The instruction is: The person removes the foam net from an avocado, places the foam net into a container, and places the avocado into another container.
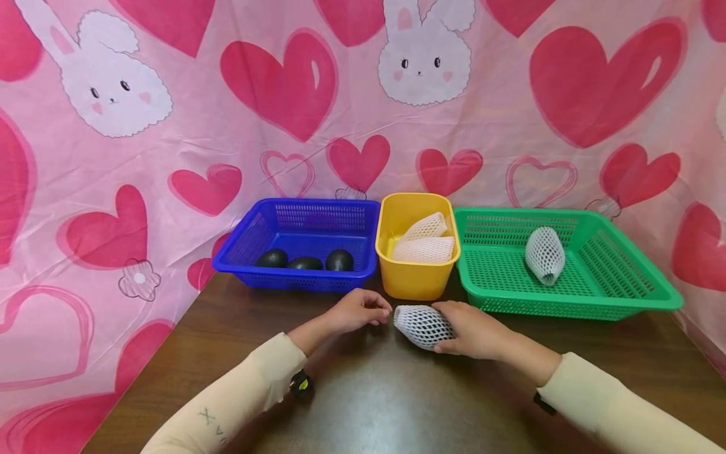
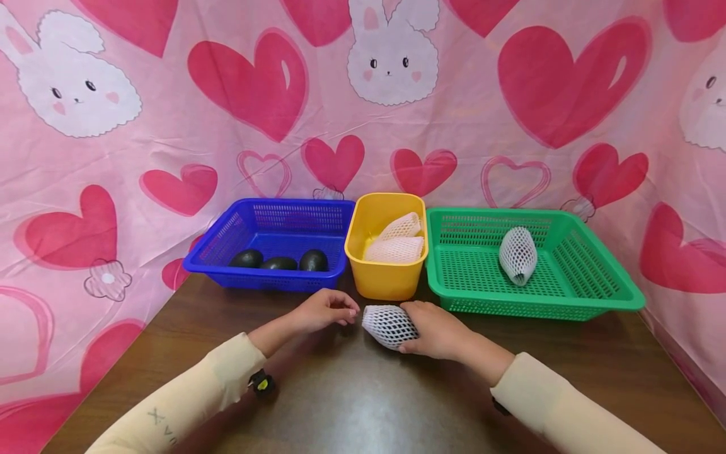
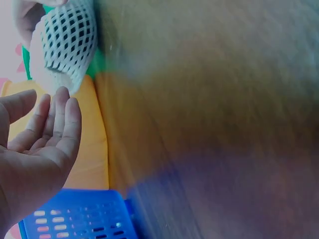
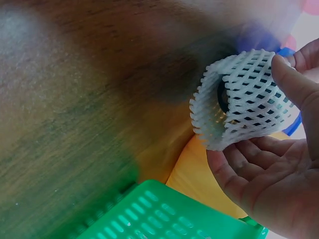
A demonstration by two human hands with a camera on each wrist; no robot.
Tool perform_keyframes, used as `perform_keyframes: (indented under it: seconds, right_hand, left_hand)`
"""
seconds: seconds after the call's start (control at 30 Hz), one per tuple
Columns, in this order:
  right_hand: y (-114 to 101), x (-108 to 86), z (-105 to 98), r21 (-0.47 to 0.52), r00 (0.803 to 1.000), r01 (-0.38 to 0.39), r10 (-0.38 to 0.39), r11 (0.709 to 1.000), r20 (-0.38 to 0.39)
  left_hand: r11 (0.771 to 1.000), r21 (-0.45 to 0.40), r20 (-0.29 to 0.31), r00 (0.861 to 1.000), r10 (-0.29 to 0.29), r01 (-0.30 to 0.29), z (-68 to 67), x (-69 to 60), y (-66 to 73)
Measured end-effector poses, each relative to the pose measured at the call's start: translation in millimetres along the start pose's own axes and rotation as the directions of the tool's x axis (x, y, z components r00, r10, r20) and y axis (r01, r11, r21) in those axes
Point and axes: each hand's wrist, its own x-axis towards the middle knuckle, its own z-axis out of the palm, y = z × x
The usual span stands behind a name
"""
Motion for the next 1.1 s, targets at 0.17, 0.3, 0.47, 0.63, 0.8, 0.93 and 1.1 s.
perform_keyframes:
  seconds: [0.17,0.3,0.47,0.63,0.8,0.93,1.1]
  right_hand:
    - [1.1,-0.3,0.0,0.000,1.000,0.000,0.000,1.000,0.001]
    - [1.6,-0.5,-0.5,0.010,1.000,-0.002,0.002,1.000,0.008]
    - [2.1,-0.3,-1.2,0.018,1.000,-0.008,0.008,1.000,0.011]
    - [2.7,-1.2,-1.0,0.020,1.000,-0.003,0.003,1.000,0.011]
    - [2.6,-0.8,-0.7,0.018,1.000,0.003,-0.003,1.000,0.013]
    - [1.7,-0.1,-0.5,0.028,1.000,-0.001,0.001,1.000,0.018]
    - [1.5,0.5,0.7,0.040,1.000,0.005,-0.005,0.999,0.012]
  left_hand:
    - [0.998,0.056,-0.006,0.999,0.032,-0.032,7.7,3.8,-2.3]
    - [0.992,0.109,-0.019,0.997,0.072,-0.070,12.9,5.7,-2.0]
    - [0.982,0.156,-0.027,0.993,0.113,-0.108,16.4,8.2,-0.5]
    - [0.982,0.147,-0.048,0.991,0.127,-0.118,18.1,10.2,1.6]
    - [0.983,0.128,-0.046,0.989,0.138,-0.131,18.6,11.9,1.8]
    - [0.986,0.080,-0.001,0.989,0.147,-0.146,20.5,12.2,1.4]
    - [0.984,0.051,0.063,0.984,0.168,-0.171,26.6,12.1,0.4]
